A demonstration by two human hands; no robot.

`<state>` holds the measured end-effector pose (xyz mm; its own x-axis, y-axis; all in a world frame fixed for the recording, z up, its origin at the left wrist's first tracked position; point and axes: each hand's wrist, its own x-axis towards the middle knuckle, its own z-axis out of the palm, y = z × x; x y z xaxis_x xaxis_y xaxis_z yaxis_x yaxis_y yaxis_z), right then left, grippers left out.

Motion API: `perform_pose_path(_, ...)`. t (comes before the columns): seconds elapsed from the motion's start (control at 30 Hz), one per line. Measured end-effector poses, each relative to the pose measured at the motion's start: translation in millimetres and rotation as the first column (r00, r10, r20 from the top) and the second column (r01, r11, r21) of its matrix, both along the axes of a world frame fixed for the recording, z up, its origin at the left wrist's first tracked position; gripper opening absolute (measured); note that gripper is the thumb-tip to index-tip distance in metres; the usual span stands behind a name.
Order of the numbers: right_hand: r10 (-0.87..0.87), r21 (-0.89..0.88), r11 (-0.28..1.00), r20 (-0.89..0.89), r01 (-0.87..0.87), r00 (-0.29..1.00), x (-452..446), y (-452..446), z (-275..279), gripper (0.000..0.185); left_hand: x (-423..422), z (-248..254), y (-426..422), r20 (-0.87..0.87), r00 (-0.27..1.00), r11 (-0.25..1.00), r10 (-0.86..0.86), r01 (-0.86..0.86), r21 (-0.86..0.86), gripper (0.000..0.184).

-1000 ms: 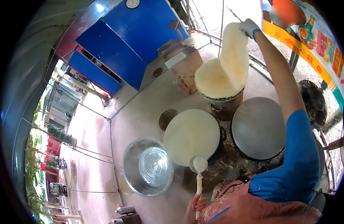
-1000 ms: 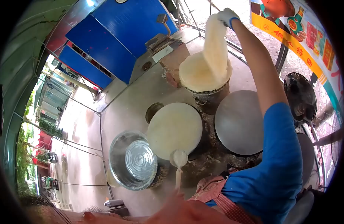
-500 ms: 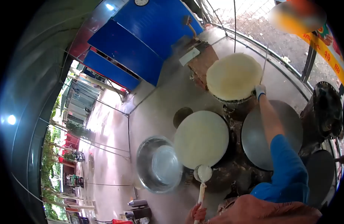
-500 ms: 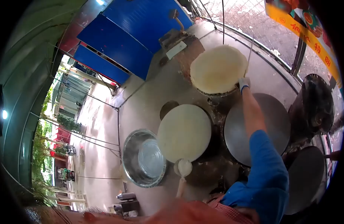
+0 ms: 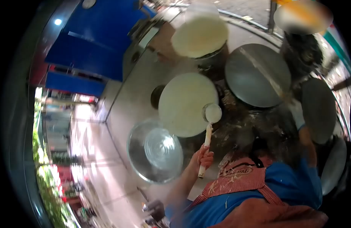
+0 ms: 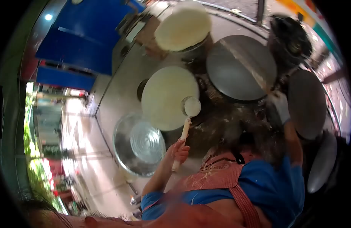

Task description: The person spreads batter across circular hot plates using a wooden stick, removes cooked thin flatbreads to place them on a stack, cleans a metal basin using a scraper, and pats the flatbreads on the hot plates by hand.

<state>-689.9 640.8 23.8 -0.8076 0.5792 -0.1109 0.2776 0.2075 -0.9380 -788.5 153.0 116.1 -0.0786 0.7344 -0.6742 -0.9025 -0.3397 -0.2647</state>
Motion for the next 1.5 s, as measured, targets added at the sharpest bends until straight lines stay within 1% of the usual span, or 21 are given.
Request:
perform_pose_path(0.03,-0.042,0.162,0.986,0.070,0.030,0.997,45.2,-10.9,-4.3,0.018,-5.4,0.9,3.5,0.058,0.998,0.994,-0.017,0.010,0.112,0.039)
perform_pose_path(0.17,-0.339,0.128,0.938,0.162,0.321,0.927,171.1,-74.2,10.8,0.027,-25.6,-17.4,40.2,0.125,0.952,0.897,-0.278,0.211,0.389,0.037)
perform_pose_path(0.23,-0.411,-0.037,0.894,0.330,0.447,0.850,205.5,-94.6,29.9,0.028,-28.3,-10.6,79.8,0.044,0.972,0.939,-0.231,0.211,0.273,0.031)
perform_pose_path(0.33,-0.444,-0.049,0.875,0.314,0.482,0.839,247.1,-92.8,-3.2,0.029,-40.5,-20.2,141.8,-0.034,0.955,0.903,-0.295,0.291,0.317,0.024)
perform_pose_path(0.43,-0.473,-0.073,0.881,-0.072,0.468,0.878,239.8,-70.5,-29.3,0.033,-65.6,-36.9,215.1,-0.203,0.929,0.858,-0.310,0.365,0.362,0.026)
perform_pose_path(0.47,-0.393,-0.087,0.917,-0.043,0.388,0.919,231.6,-60.3,-13.2,0.037,-71.5,-43.2,240.5,-0.319,0.907,0.900,-0.275,0.359,0.246,0.028)
perform_pose_path(0.6,-0.220,0.118,0.968,-0.006,0.219,0.975,167.9,-22.2,24.8,0.037,-52.6,-23.5,324.8,-0.790,0.489,0.929,-0.370,0.216,-0.301,0.022)
perform_pose_path(0.67,-0.162,0.313,0.938,0.010,0.151,0.987,129.4,-6.2,16.5,0.032,-70.3,-71.4,360.2,-0.820,0.310,0.875,-0.480,0.099,-0.474,0.023)
perform_pose_path(0.77,-0.176,0.431,0.895,0.111,0.113,0.978,90.6,-12.6,33.9,0.028,-94.2,-127.9,382.2,-0.820,0.324,0.870,-0.472,0.025,-0.492,0.022)
perform_pose_path(0.8,-0.195,0.488,0.869,0.176,0.086,0.965,83.9,-12.6,26.3,0.027,-103.5,-133.3,379.3,-0.814,0.212,0.832,-0.540,-0.008,-0.554,0.036)
perform_pose_path(0.87,-0.246,0.566,0.824,0.292,0.041,0.924,80.0,-16.1,13.3,0.025,-119.1,-148.3,370.6,-0.751,0.001,0.748,-0.660,-0.085,-0.658,0.065)
perform_pose_path(0.9,-0.251,0.529,0.844,0.249,0.086,0.936,80.4,-14.7,15.5,0.025,-130.9,-161.4,365.0,-0.658,-0.315,0.729,-0.684,-0.330,-0.600,0.070)
perform_pose_path(0.97,-0.257,0.436,0.886,0.175,0.159,0.950,91.3,-16.5,20.0,0.025,-146.3,-187.1,342.2,-0.149,-0.703,0.715,-0.695,-0.657,-0.239,0.081)
perform_pose_path(1.03,-0.325,0.084,0.943,0.013,0.323,0.946,83.8,-23.8,20.3,0.030,-145.0,-162.0,325.6,0.090,-0.617,0.521,-0.782,-0.726,-0.449,0.077)
perform_pose_path(1.1,-0.513,-0.329,0.839,-0.215,0.433,0.831,52.6,-40.4,-4.1,0.034,-141.2,-127.2,321.4,0.205,-0.568,0.374,-0.797,-0.730,-0.572,0.073)
perform_pose_path(1.13,-0.440,-0.235,0.892,-0.252,0.386,0.862,36.2,-30.9,-51.2,0.037,-141.3,-112.8,322.8,0.199,-0.559,0.339,-0.805,-0.708,-0.620,0.070)
perform_pose_path(1.17,-0.355,0.038,0.933,-0.049,0.357,0.934,27.3,-35.2,-42.5,0.034,-142.1,-103.5,320.5,0.199,-0.549,0.298,-0.812,-0.683,-0.667,0.067)
perform_pose_path(1.23,-0.383,0.408,0.870,0.202,0.278,0.902,21.0,-46.9,-18.6,0.031,-152.9,-89.8,316.0,-0.122,-0.529,0.488,-0.840,-0.636,-0.597,0.066)
perform_pose_path(1.33,-0.448,0.297,0.872,0.163,0.390,0.879,15.8,-39.9,-27.3,0.030,-186.2,-76.0,302.5,-0.349,-0.631,0.703,-0.692,-0.699,-0.129,0.067)
perform_pose_path(1.43,-0.386,0.036,0.922,-0.001,0.386,0.922,-22.0,-57.8,-36.2,0.032,-192.6,-73.8,266.4,-0.527,-0.630,0.769,-0.570,-0.636,-0.072,0.066)
perform_pose_path(1.5,-0.347,0.263,0.916,0.136,0.304,0.928,-40.9,-56.4,-13.7,0.035,-153.4,-58.7,212.4,-0.875,-0.083,0.866,-0.477,-0.211,-0.453,0.061)
